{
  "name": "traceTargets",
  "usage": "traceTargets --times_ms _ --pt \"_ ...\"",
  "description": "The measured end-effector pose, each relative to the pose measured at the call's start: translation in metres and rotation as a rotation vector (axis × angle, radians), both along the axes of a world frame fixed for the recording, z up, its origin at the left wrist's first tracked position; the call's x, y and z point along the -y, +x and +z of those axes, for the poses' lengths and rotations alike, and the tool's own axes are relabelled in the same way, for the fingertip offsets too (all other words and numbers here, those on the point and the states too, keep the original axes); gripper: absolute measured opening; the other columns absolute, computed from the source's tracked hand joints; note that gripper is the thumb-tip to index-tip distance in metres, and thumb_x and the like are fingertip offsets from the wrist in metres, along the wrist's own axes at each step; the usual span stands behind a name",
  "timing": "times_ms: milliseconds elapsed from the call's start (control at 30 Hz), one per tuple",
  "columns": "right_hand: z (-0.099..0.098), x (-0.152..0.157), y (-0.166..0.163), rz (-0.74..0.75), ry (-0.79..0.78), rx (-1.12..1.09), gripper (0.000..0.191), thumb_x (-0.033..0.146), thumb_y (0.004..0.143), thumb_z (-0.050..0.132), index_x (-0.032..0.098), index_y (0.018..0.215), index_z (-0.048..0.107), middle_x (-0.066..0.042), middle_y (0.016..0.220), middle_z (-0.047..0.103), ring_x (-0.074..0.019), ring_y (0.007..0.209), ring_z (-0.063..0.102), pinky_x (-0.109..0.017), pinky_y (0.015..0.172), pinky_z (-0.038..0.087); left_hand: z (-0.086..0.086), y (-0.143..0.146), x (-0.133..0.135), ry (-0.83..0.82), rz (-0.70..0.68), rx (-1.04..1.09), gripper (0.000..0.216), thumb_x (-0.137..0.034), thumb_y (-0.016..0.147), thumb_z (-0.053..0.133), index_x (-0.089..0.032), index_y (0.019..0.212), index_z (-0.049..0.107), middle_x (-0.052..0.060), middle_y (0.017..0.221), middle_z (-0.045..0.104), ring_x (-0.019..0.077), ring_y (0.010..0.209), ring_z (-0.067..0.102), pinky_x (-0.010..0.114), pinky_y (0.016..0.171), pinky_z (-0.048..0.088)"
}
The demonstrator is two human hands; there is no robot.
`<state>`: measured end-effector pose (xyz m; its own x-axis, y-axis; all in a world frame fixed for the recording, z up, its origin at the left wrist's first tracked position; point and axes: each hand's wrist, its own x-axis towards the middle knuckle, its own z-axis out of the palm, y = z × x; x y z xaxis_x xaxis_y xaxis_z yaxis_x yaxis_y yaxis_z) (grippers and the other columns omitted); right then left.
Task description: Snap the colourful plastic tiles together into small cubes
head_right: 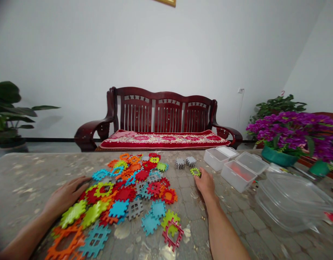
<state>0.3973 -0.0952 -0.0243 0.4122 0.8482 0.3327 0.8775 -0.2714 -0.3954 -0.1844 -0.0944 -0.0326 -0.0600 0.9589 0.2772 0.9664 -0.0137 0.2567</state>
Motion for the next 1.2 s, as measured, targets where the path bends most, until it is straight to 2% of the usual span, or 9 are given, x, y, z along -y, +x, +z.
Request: traceTargets --times_ms 167,300,533,933,1067,1200 --pt "0.005 0.0 0.006 -0.057 -0.042 0.057 0.049 0.036 0.088 0.06 0.018 0.133 0.062 -0.013 0.118 0.073 -0.0302 0.114 0.065 -0.037 0.093 0.048 -0.001 -0.001 0.001 -0.01 -0.024 0.004 0.059 -0.051 0.093 0.032 -0.024 0.13 0.068 0.009 0.14 0.064 0.0294 0.129 0.058 0.045 0.114 0.04" --pt "0.007 -0.003 0.01 -0.088 -0.066 0.068 0.048 0.038 0.088 0.06 0.021 0.133 0.063 -0.014 0.119 0.072 -0.0307 0.111 0.065 -0.038 0.091 0.048 -0.002 -0.002 0.001 -0.001 -0.023 0.006 0.056 -0.051 0.092 0.034 -0.025 0.128 0.069 0.008 0.139 0.065 0.0293 0.128 0.059 0.044 0.113 0.041" --pt "0.013 -0.006 0.007 -0.08 -0.112 0.104 0.046 0.038 0.09 0.056 0.024 0.133 0.065 -0.014 0.109 0.074 -0.0317 0.106 0.067 -0.039 0.086 0.049 -0.002 -0.002 0.0 0.004 -0.024 -0.002 0.057 -0.05 0.092 0.033 -0.025 0.128 0.069 0.008 0.14 0.064 0.03 0.129 0.059 0.046 0.114 0.041" --pt "0.017 -0.002 0.002 -0.047 -0.116 0.112 0.046 0.034 0.09 0.055 0.021 0.133 0.064 -0.012 0.125 0.071 -0.033 0.114 0.063 -0.042 0.092 0.048 -0.001 -0.002 -0.001 -0.017 -0.029 -0.009 0.058 -0.05 0.093 0.031 -0.024 0.129 0.068 0.008 0.141 0.064 0.0297 0.13 0.058 0.045 0.114 0.04" --pt "0.015 -0.001 0.004 -0.034 -0.018 0.092 0.047 0.034 0.087 0.058 0.02 0.131 0.064 -0.013 0.129 0.068 -0.0307 0.117 0.062 -0.041 0.097 0.046 -0.001 -0.001 0.0 -0.036 -0.027 -0.012 0.059 -0.05 0.093 0.03 -0.022 0.131 0.067 0.01 0.143 0.061 0.0299 0.132 0.057 0.046 0.115 0.039" --pt "0.015 0.001 -0.003 0.028 0.223 0.041 0.04 0.029 0.087 0.051 0.018 0.122 0.067 -0.012 0.121 0.07 -0.0268 0.112 0.063 -0.04 0.1 0.046 -0.001 0.001 0.001 -0.026 -0.022 -0.01 0.059 -0.05 0.094 0.031 -0.023 0.132 0.066 0.01 0.143 0.062 0.0295 0.132 0.056 0.046 0.115 0.039"
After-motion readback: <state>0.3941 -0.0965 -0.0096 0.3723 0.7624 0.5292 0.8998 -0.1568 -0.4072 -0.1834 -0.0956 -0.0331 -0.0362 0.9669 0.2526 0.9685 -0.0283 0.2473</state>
